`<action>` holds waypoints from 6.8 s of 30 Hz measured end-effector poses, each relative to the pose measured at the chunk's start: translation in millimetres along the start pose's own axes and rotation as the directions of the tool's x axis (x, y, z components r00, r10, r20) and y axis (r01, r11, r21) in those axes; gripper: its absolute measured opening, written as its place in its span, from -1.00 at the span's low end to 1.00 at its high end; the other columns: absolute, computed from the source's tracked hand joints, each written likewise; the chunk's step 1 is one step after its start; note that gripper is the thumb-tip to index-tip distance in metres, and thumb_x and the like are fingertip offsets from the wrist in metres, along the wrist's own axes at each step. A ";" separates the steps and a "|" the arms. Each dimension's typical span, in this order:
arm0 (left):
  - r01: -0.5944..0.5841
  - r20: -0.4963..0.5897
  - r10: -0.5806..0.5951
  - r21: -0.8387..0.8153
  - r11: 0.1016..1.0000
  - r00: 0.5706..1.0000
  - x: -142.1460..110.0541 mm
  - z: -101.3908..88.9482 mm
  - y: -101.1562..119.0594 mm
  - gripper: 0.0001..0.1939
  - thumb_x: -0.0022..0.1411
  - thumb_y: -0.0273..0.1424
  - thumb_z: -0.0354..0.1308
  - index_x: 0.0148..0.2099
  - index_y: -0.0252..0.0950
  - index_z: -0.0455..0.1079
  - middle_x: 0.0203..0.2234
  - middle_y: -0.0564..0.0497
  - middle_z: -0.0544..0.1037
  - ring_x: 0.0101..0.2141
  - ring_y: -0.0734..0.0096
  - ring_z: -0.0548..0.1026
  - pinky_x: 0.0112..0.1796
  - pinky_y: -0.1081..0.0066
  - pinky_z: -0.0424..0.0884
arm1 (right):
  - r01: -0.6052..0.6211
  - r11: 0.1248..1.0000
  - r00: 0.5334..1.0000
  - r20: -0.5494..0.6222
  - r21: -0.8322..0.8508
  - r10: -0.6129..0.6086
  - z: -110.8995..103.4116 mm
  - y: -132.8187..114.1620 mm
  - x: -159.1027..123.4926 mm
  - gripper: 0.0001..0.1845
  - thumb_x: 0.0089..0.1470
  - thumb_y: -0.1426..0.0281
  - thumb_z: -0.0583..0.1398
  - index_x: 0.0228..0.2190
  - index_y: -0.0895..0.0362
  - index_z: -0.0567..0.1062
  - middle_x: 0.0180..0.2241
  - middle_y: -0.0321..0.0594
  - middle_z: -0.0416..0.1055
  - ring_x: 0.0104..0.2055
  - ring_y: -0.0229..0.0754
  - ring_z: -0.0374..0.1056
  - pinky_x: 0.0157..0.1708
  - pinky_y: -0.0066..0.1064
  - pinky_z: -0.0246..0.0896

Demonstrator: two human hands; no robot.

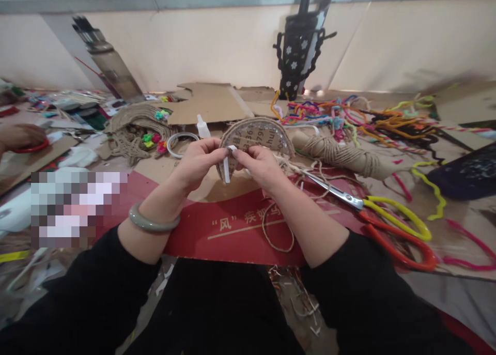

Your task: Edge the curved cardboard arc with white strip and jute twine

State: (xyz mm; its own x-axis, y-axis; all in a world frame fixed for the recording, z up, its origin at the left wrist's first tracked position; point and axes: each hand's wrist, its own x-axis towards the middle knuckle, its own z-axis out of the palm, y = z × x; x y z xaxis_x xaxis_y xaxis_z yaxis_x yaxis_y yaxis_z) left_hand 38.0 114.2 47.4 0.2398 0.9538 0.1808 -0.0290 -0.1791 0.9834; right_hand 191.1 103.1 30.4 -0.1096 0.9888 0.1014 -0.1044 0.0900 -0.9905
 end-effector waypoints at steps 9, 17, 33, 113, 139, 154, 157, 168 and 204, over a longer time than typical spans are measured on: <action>0.081 0.035 -0.079 -0.042 0.996 0.996 0.0 -0.1 0.3 -0.85 -0.01 -0.38 0.25 -0.38 -0.36 0.42 -0.57 0.07 0.45 -0.56 0.58 0.37 -0.49 0.49 0.30 | -0.001 0.999 0.996 -0.084 0.045 0.005 0.1 -1.3 0.1 -0.52 -0.35 0.01 0.40 -0.59 0.15 0.44 -0.62 -0.35 0.34 -0.53 -0.34 0.26 -0.43 -0.43 0.25; 0.085 0.016 -0.084 -0.085 0.993 0.996 0.8 -0.8 0.0 -0.85 -0.01 -0.35 0.25 -0.41 -0.34 0.40 -0.61 0.10 0.42 -0.60 0.60 0.35 -0.52 0.51 0.30 | 0.006 1.000 0.997 -0.081 -0.015 -0.008 -0.2 -3.6 -0.6 -0.57 -0.28 0.07 0.38 -0.56 0.16 0.45 -0.61 -0.31 0.39 -0.53 -0.34 0.28 -0.47 -0.44 0.21; 0.055 -0.034 -0.059 -0.111 0.992 0.998 3.9 -3.6 -3.3 -0.86 -0.03 -0.35 0.24 -0.41 -0.32 0.43 -0.61 0.11 0.40 -0.60 0.63 0.29 -0.56 0.55 0.24 | 0.021 1.000 0.997 0.072 0.004 -0.021 1.8 -10.0 -4.4 -0.69 -0.12 0.23 0.30 -0.57 0.15 0.32 -0.74 -0.48 0.16 -0.71 -0.49 -0.05 -0.70 -0.50 -0.28; 0.082 -0.061 -0.092 -0.144 0.986 0.994 4.3 -3.4 -3.2 -0.85 -0.03 -0.36 0.28 -0.43 -0.34 0.43 -0.60 0.11 0.43 -0.56 0.64 0.33 -0.49 0.57 0.25 | 0.019 0.992 0.999 -0.031 -0.128 -0.023 -1.1 -8.9 -3.3 -0.66 -0.14 0.13 0.29 -0.60 0.15 0.41 -0.64 -0.34 0.33 -0.60 -0.38 0.12 -0.55 -0.46 -0.02; 0.101 -0.108 -0.151 -0.374 0.922 0.983 6.6 -6.7 3.4 -0.84 -0.05 -0.41 0.30 -0.43 -0.33 0.37 -0.62 0.14 0.43 -0.63 0.70 0.33 -0.60 0.65 0.24 | 0.114 0.988 0.983 -0.131 -0.102 -0.127 -1.6 -7.8 -1.7 -0.90 -0.07 0.40 0.21 -0.41 0.13 0.45 -0.41 -0.29 0.46 -0.38 -0.31 0.41 -0.32 -0.40 0.38; 0.029 -0.217 -0.191 -0.585 0.810 0.957 10.4 -13.5 9.9 -0.87 0.02 -0.44 0.25 -0.44 -0.28 0.33 -0.64 0.18 0.42 -0.63 0.67 0.37 -0.62 0.65 0.28 | 0.173 0.931 0.968 -0.118 -0.322 -0.221 -9.8 2.6 4.6 -0.86 -0.08 0.38 0.16 -0.42 0.15 0.49 -0.46 -0.27 0.47 -0.42 -0.26 0.32 -0.32 -0.34 0.20; 0.018 -0.232 -0.190 -0.588 0.808 0.954 11.2 -14.5 10.0 -0.85 0.02 -0.41 0.26 -0.45 -0.27 0.32 -0.63 0.18 0.42 -0.63 0.69 0.35 -0.63 0.65 0.25 | 0.145 0.919 0.976 -0.101 -0.367 -0.194 -11.0 4.5 5.7 -0.84 -0.09 0.39 0.15 -0.41 0.16 0.50 -0.48 -0.29 0.44 -0.46 -0.28 0.25 -0.36 -0.36 0.14; 0.064 -0.087 -0.082 -0.198 0.978 0.993 4.5 -2.4 -0.5 -0.82 -0.03 -0.34 0.32 -0.47 -0.32 0.40 -0.63 0.12 0.43 -0.61 0.67 0.31 -0.56 0.59 0.21 | 0.231 0.925 0.952 -0.124 -0.302 -0.279 -8.7 -6.9 -1.4 -0.53 0.04 -0.05 0.14 -0.47 0.11 0.49 -0.46 -0.27 0.44 -0.34 -0.21 0.32 -0.26 -0.34 0.20; -0.061 -0.084 0.063 0.025 0.998 0.995 3.5 -0.4 -4.5 -0.89 0.05 -0.39 0.24 -0.45 -0.32 0.44 -0.62 0.10 0.42 -0.58 0.62 0.30 -0.52 0.53 0.23 | 0.049 0.998 0.999 -0.009 -0.029 -0.049 -3.0 -10.0 -3.5 -0.43 -0.16 -0.15 0.23 -0.60 0.13 0.45 -0.61 -0.27 0.38 -0.58 -0.32 0.25 -0.57 -0.45 0.17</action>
State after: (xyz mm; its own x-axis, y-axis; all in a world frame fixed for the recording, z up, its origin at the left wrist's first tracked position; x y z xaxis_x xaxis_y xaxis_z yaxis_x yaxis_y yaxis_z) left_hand 38.7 118.4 43.6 0.1555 0.9575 0.2431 -0.0194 -0.2430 0.9698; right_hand 195.5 99.2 39.6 -0.0953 0.9842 0.1491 -0.0813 0.1416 -0.9866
